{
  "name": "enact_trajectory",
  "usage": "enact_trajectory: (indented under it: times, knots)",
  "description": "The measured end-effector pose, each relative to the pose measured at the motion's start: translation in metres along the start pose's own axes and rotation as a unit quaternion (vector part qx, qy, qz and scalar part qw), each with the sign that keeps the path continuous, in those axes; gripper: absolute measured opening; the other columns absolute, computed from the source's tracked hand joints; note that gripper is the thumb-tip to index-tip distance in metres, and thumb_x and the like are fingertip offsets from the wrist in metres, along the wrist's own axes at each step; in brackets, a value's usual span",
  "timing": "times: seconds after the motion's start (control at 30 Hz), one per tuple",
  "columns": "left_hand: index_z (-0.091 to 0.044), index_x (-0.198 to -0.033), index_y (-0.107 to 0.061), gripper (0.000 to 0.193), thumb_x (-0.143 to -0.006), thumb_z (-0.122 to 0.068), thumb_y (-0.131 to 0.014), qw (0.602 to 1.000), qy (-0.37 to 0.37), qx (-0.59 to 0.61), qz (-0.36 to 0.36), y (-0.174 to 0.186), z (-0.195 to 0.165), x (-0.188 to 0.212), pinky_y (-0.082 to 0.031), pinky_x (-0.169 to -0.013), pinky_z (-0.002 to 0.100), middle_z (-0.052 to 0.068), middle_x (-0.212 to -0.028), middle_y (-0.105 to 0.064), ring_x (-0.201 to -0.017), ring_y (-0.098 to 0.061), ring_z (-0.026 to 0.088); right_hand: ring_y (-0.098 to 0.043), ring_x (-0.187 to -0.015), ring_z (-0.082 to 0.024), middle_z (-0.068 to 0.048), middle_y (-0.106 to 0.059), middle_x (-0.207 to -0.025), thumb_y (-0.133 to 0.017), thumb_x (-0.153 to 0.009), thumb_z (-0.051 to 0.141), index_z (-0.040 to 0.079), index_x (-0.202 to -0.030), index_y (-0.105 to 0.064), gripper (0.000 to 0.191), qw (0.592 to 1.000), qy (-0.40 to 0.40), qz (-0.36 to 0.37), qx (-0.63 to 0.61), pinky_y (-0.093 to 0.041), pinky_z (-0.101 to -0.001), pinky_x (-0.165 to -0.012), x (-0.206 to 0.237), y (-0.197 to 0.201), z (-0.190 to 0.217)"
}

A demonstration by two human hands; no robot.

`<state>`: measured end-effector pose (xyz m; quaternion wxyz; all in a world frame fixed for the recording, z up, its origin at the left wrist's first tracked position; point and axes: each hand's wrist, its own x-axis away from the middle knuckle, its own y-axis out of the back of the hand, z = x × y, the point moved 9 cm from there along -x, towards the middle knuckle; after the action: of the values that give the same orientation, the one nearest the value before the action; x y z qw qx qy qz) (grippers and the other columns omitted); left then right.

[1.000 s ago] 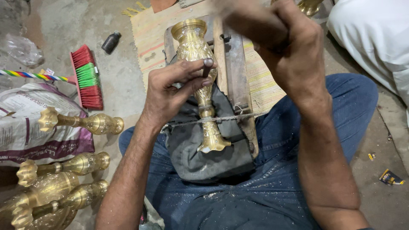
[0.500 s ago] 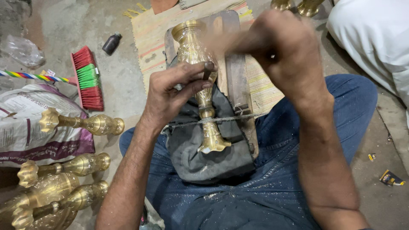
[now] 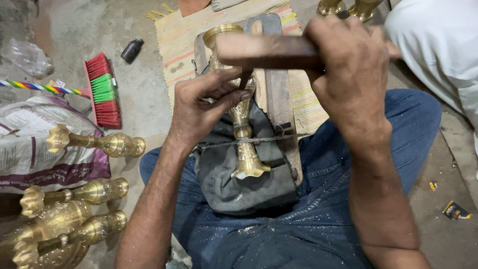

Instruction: The person is sitting on the floor, using a hammer and a metal punch to engrave a decorative pattern onto a brass candlestick. The candlestick is held steady in a padded holder on the lap while the person repeatedly strikes the punch to create indentations.

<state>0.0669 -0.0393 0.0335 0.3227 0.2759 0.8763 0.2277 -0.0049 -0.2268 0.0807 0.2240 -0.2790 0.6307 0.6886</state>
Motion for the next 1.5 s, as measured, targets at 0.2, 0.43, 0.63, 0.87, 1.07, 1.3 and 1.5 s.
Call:
enact_trajectory:
  times: [0.2,0.43,0.63,0.87,1.07,1.3,1.5]
  knots:
    - [-0.003,-0.124,-0.071,0.032,-0.094,-0.009,-0.081,1.0,0.003,-0.021,-0.01,-0.002,-0.003,0.002,-0.068,-0.078,0.028,0.009,-0.098,-0.081,-0.087,-0.08,0.016,-0.073,-0.088,-0.025,-0.007,-0.072,-0.094,-0.08,-0.083,0.005,0.009,-0.12,-0.062,0.041,0.997,0.018,0.068,0.03,-0.058,-0.0476,-0.08,0.005,-0.015,0.004]
    - [-0.001,-0.133,-0.064,0.03,-0.104,-0.006,-0.07,0.912,0.152,0.236,-0.298,0.034,0.015,0.071,-0.069,-0.077,0.031,0.01,-0.1,-0.078,-0.089,-0.079,0.02,-0.073,-0.094,-0.035,-0.022,-0.073,-0.106,-0.09,-0.08,0.054,0.011,-0.149,-0.042,0.094,0.918,-0.16,0.226,-0.283,-0.058,-0.0471,-0.081,-0.005,-0.098,0.009]
    - [0.0,-0.127,-0.065,0.031,-0.098,-0.006,-0.072,0.867,0.257,0.266,-0.334,0.026,0.036,0.12,-0.062,-0.069,0.026,0.008,-0.094,-0.075,-0.081,-0.075,0.016,-0.07,-0.1,-0.032,-0.028,-0.068,-0.118,-0.093,-0.085,0.043,0.003,-0.154,-0.032,0.1,0.864,-0.001,0.162,-0.477,-0.058,-0.0407,-0.078,-0.035,-0.113,0.036]
    - [0.001,-0.122,-0.067,0.028,-0.096,-0.004,-0.075,0.909,0.252,0.236,-0.233,0.012,0.028,0.1,-0.064,-0.072,0.025,0.007,-0.093,-0.076,-0.084,-0.075,0.014,-0.069,-0.102,-0.017,-0.015,-0.071,-0.123,-0.091,-0.078,0.039,0.009,-0.158,-0.034,0.102,0.757,-0.146,0.292,-0.566,-0.06,-0.0324,-0.076,-0.015,-0.142,0.024]
    - [0.001,-0.127,-0.067,0.032,-0.097,-0.004,-0.078,0.964,0.156,0.148,-0.154,0.002,0.006,0.05,-0.06,-0.075,0.025,0.008,-0.097,-0.078,-0.085,-0.073,0.011,-0.069,-0.121,-0.026,-0.02,-0.068,-0.13,-0.088,-0.095,0.041,0.004,-0.159,-0.033,0.092,0.831,-0.073,0.162,-0.526,-0.057,-0.0359,-0.095,-0.008,-0.119,0.023]
    - [-0.004,-0.129,-0.069,0.039,-0.093,-0.014,-0.082,0.998,0.057,-0.019,-0.03,-0.01,-0.008,0.014,-0.067,-0.075,0.027,0.008,-0.1,-0.08,-0.086,-0.079,0.013,-0.074,-0.098,-0.029,-0.015,-0.073,-0.106,-0.079,-0.099,0.041,0.01,-0.128,-0.055,0.049,0.909,-0.208,0.245,-0.264,-0.054,-0.0439,-0.087,0.02,-0.094,-0.025]
    - [-0.003,-0.122,-0.071,0.031,-0.095,-0.015,-0.081,0.999,0.041,-0.022,-0.007,-0.012,-0.012,0.011,-0.067,-0.077,0.028,0.008,-0.095,-0.08,-0.087,-0.08,0.014,-0.068,-0.104,-0.037,-0.017,-0.064,-0.112,-0.08,-0.084,-0.003,0.005,-0.124,-0.062,0.045,0.96,-0.039,0.055,-0.273,-0.054,-0.0482,-0.088,0.016,-0.048,-0.013]
